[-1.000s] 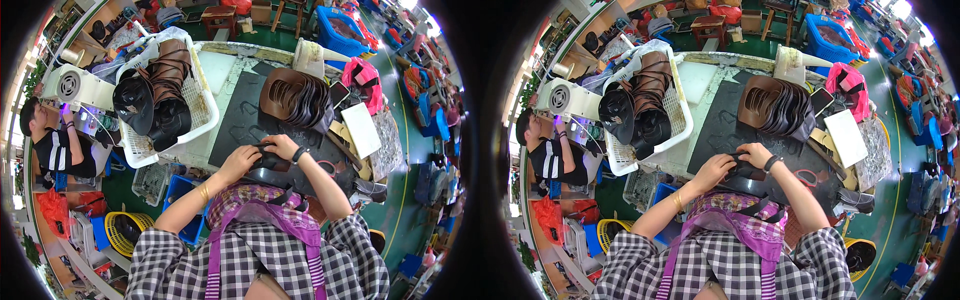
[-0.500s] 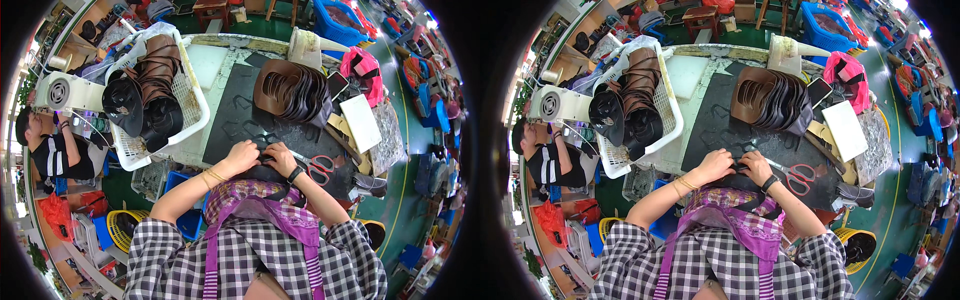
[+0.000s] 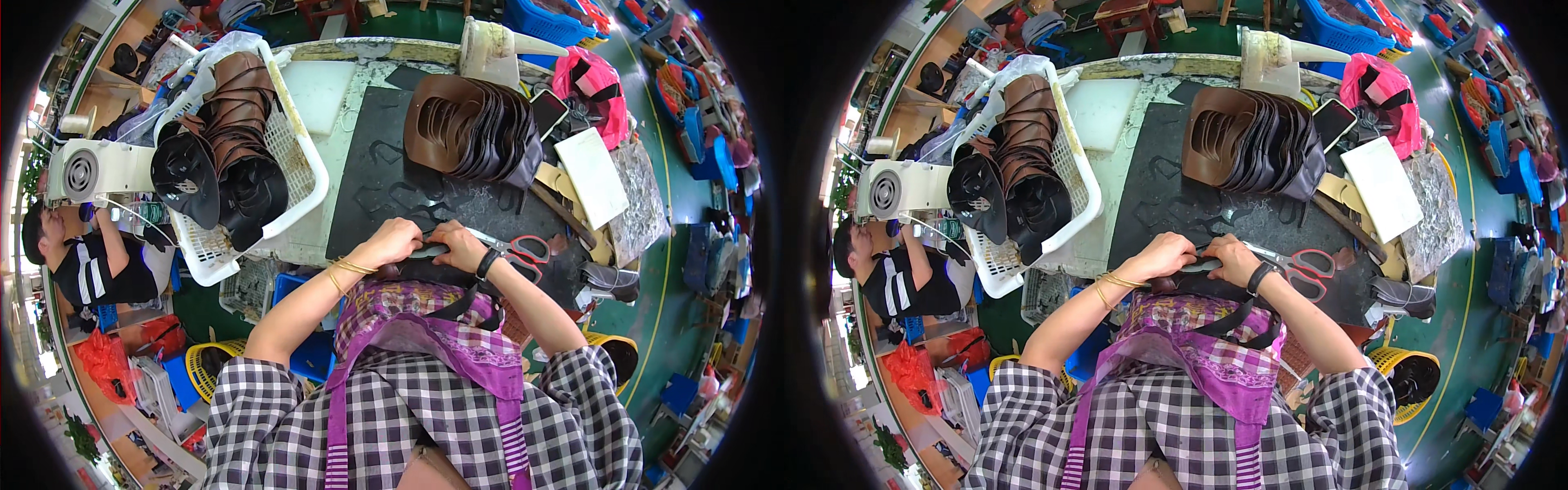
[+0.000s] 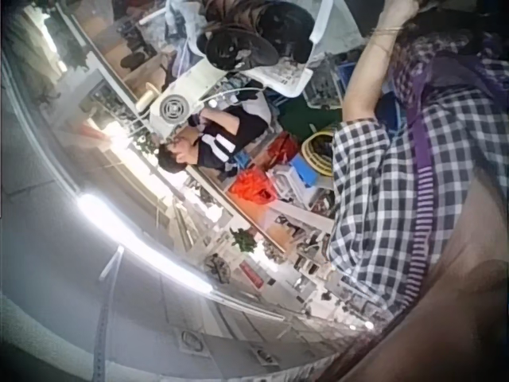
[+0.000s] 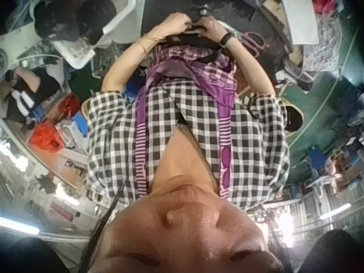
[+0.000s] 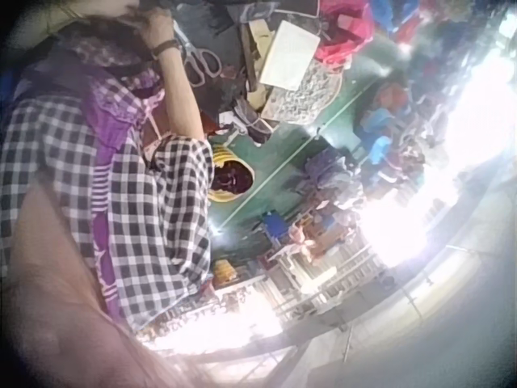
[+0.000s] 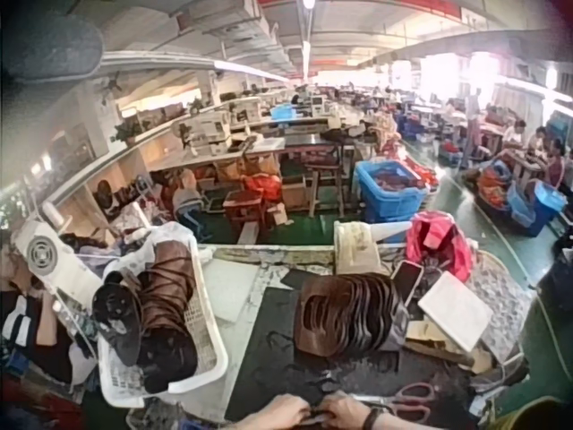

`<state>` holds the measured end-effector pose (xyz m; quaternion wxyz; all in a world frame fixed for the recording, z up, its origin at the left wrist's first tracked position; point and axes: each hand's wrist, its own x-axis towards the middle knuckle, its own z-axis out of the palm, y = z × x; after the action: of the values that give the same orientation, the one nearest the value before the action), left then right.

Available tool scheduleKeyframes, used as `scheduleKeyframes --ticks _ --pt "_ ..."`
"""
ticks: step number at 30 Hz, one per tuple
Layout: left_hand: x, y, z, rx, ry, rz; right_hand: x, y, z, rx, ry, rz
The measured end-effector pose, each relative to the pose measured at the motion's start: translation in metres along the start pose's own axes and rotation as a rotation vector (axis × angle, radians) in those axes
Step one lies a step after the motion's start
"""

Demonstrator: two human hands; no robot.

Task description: The person trims excess material from leather shoe uppers using scissors, picking pieces from a basket and turning them by hand to cut around the edges.

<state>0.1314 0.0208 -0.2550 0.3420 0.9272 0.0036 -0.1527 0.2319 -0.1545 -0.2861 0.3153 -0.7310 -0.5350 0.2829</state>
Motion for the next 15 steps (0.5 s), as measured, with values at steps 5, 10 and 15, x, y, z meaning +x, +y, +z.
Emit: scheduleKeyframes --ticks 5,10,15 --pt "-0.011 -0.003 0.017 0.019 0.006 0.033 -0.004 0.01 0.004 -0.059 -0.022 -0.138" --pt "-0.029 0.01 0.03 0.101 0.056 0.116 -0.014 -0.007 0.011 -0.272 0.053 -0.181" --pt "-0.031 0.017 0.047 0.265 0.368 0.137 -0.011 -0.011 0.008 -0.363 0.092 -0.25"
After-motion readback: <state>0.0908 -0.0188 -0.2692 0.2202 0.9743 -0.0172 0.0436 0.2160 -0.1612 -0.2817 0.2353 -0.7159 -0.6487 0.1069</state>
